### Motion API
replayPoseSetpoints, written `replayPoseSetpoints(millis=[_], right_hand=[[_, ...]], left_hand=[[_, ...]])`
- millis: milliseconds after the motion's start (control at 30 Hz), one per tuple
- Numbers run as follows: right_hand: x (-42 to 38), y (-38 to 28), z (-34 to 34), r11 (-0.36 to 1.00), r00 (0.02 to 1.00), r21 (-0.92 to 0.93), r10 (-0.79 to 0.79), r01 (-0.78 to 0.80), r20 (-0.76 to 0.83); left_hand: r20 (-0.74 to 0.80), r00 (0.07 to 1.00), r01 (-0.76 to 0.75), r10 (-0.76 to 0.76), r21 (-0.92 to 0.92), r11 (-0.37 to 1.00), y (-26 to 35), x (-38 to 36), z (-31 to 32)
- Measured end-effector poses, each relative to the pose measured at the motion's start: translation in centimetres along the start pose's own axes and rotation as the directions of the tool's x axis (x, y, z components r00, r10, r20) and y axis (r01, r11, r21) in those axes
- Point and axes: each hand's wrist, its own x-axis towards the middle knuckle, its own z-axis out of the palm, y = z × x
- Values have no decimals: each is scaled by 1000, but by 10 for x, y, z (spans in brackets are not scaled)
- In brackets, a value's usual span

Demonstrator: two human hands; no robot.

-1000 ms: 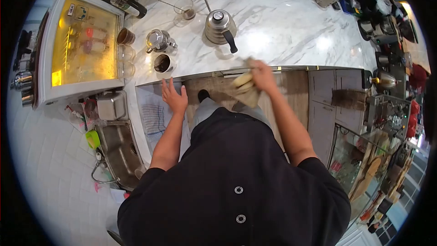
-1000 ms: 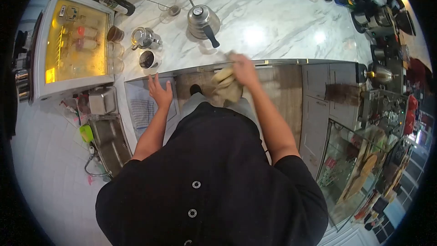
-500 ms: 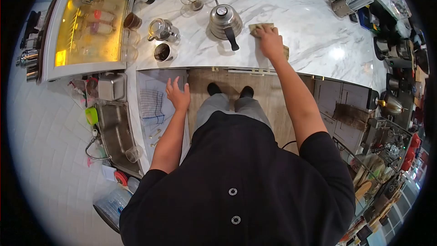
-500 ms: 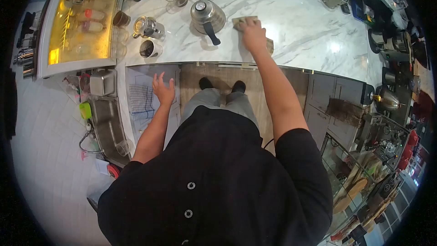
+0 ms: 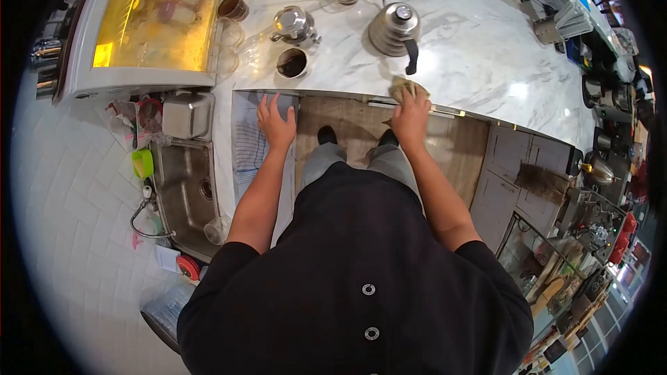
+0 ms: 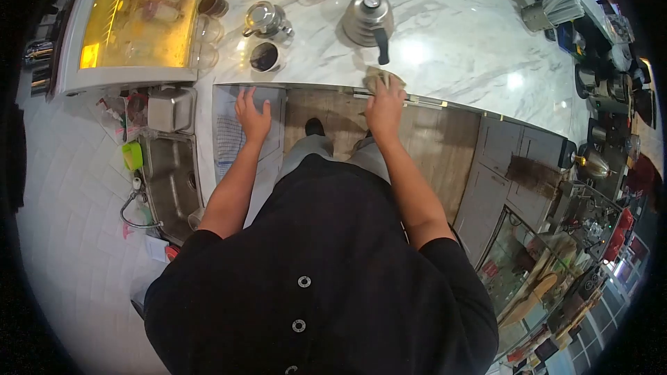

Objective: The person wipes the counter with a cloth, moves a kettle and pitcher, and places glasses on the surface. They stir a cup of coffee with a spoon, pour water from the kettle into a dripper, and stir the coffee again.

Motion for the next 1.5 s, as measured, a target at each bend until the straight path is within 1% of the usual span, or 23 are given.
replayPoseSetpoints(millis=[67,100,167,200,267,333,400,433,533,600,667,700,733,767,800,867,933,1033,1067,1133,1233,1333,1500], right_hand=[[-6,-37,20,993,994,70,-86,90,-67],[-9,-55,28,996,995,54,-72,76,-65],[-7,-92,46,963,993,243,-120,115,6],[-2,-98,49,964,994,242,-112,108,6],[22,-99,52,909,989,415,-80,20,128],[48,-93,56,959,1000,281,-15,21,-25],[62,-107,48,995,999,100,13,-8,-46],[59,-99,59,996,996,-23,-87,87,8],[26,-97,68,991,991,27,-132,133,-14],[-1,-103,57,993,993,35,-110,108,42],[-25,-103,51,962,993,250,-120,111,21],[-35,-100,51,961,990,246,-136,125,30],[-47,-96,53,922,988,378,31,-85,149],[-57,-92,56,830,940,470,175,-300,292],[-66,-90,59,838,939,465,150,-287,309],[-79,-91,67,610,793,522,341,-596,506],[-85,-97,69,614,764,496,306,-614,568],[-90,-104,76,640,798,572,107,-512,594],[-93,-106,78,649,789,569,80,-505,609],[-94,-115,77,669,766,539,71,-512,639],[-99,-127,79,662,710,538,-12,-522,704],[-113,-146,79,609,662,539,-31,-582,749],[-144,-175,78,568,646,546,-32,-616,763]], left_hand=[[6,996,-90,90,23,996,-7,16,-7],[22,995,-96,95,10,995,-12,22,-7],[24,986,-163,163,-24,986,-29,35,-12],[30,985,-168,169,-25,986,-36,39,-17],[34,973,-229,229,7,973,-41,47,-23],[46,965,-260,259,5,966,-41,54,-32],[56,957,-286,286,1,958,-44,51,-36],[76,954,-290,290,-11,957,-44,51,-36],[110,953,-280,282,-36,959,-45,48,-34],[115,955,-265,273,-81,961,-46,40,-33],[118,958,-248,263,-127,960,-47,30,-35],[117,960,-234,255,-167,958,-47,25,-37],[110,966,-213,233,-167,963,-48,18,-39],[107,973,-172,202,-240,955,-50,10,-41],[104,980,-130,169,-309,942,-53,1,-44],[90,986,-102,140,-336,936,-64,-19,-43],[74,991,-77,111,-360,930,-73,-41,-49],[66,998,22,4,-389,921,-75,-78,-66],[30,999,44,-35,-380,924,-73,-92,-72],[-24,994,88,-104,-364,927,-70,-117,-84],[-72,988,95,-134,-402,911,-63,-151,-102],[-68,980,136,-186,-451,882,-60,-184,-120],[-57,973,171,-222,-463,870,-75,-217,-156]])
